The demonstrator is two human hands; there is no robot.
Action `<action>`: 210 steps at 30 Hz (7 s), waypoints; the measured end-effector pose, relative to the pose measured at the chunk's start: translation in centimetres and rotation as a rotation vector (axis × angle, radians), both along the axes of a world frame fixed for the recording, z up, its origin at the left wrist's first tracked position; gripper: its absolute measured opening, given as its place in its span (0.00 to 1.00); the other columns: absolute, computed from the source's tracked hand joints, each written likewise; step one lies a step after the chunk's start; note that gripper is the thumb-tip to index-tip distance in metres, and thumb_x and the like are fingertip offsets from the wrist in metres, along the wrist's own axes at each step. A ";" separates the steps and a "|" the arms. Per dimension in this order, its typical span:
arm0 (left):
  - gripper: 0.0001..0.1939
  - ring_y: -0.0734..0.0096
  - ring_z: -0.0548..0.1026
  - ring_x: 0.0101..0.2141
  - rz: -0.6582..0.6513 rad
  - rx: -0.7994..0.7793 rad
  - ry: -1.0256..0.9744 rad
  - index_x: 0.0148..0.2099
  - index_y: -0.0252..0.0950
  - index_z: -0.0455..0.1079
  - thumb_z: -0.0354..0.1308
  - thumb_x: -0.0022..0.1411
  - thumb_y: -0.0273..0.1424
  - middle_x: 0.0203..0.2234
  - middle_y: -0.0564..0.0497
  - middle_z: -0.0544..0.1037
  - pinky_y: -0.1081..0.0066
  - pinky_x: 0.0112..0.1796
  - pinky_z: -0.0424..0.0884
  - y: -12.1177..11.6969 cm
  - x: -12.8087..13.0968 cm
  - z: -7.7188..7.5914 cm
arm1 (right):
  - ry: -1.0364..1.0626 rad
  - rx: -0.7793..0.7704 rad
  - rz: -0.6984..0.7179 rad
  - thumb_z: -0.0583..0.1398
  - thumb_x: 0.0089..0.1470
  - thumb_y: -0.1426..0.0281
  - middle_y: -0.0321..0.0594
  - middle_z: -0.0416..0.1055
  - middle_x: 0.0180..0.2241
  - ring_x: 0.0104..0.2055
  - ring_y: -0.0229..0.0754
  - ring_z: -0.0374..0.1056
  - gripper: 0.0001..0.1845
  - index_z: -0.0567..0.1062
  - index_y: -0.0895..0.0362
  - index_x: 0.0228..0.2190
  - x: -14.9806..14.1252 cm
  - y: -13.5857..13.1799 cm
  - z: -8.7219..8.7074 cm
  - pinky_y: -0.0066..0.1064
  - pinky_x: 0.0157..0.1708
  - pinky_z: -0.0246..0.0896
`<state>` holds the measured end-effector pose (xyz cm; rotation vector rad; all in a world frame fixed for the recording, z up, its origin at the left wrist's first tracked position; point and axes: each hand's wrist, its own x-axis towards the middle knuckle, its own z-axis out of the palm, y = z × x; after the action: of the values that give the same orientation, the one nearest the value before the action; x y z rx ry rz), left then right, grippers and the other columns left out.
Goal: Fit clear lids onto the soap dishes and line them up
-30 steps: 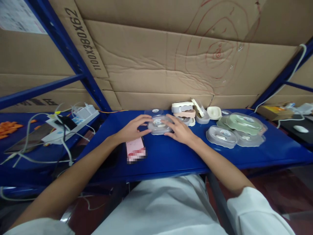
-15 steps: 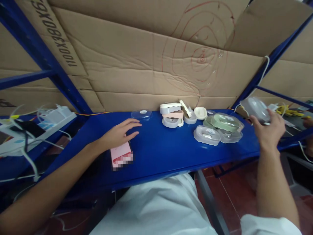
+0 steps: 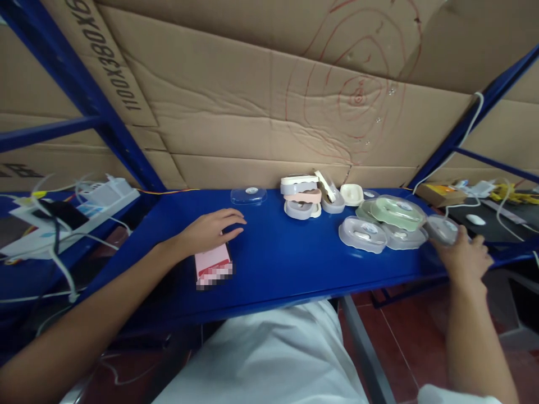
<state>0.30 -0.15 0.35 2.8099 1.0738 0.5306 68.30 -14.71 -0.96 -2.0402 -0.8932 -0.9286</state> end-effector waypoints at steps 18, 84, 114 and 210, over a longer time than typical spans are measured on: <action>0.20 0.54 0.77 0.58 0.005 0.052 0.091 0.65 0.42 0.72 0.50 0.77 0.40 0.59 0.45 0.78 0.55 0.58 0.73 -0.5 0.1 0.5 | -0.362 -0.764 1.239 0.57 0.70 0.63 0.55 0.80 0.54 0.57 0.55 0.76 0.22 0.75 0.58 0.60 -36.3 12.7 2.8 0.50 0.61 0.67; 0.18 0.55 0.74 0.56 -0.168 0.041 0.006 0.60 0.43 0.74 0.65 0.70 0.38 0.57 0.46 0.77 0.57 0.57 0.72 -1.1 0.9 0.0 | -0.220 -0.681 1.512 0.61 0.67 0.51 0.52 0.61 0.71 0.72 0.59 0.62 0.32 0.70 0.48 0.68 -35.8 12.4 -0.7 0.56 0.70 0.60; 0.16 0.57 0.74 0.61 -0.138 -0.006 0.100 0.60 0.43 0.76 0.61 0.73 0.37 0.60 0.46 0.77 0.59 0.60 0.72 -0.6 0.5 -0.5 | -0.320 -0.652 1.552 0.62 0.68 0.57 0.49 0.67 0.68 0.73 0.61 0.59 0.24 0.78 0.50 0.61 -35.7 12.8 -1.0 0.61 0.72 0.54; 0.28 0.43 0.67 0.68 0.311 0.172 -0.023 0.72 0.36 0.65 0.57 0.74 0.37 0.70 0.37 0.66 0.46 0.65 0.67 0.0 -1.0 1.3 | -0.256 -0.548 1.136 0.55 0.70 0.63 0.50 0.81 0.43 0.47 0.55 0.75 0.17 0.82 0.57 0.45 -36.9 14.5 3.8 0.43 0.50 0.66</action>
<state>-0.66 -0.14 1.60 2.7814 1.5425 0.7114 31.41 -0.19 2.82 -1.3657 -2.2787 -0.2885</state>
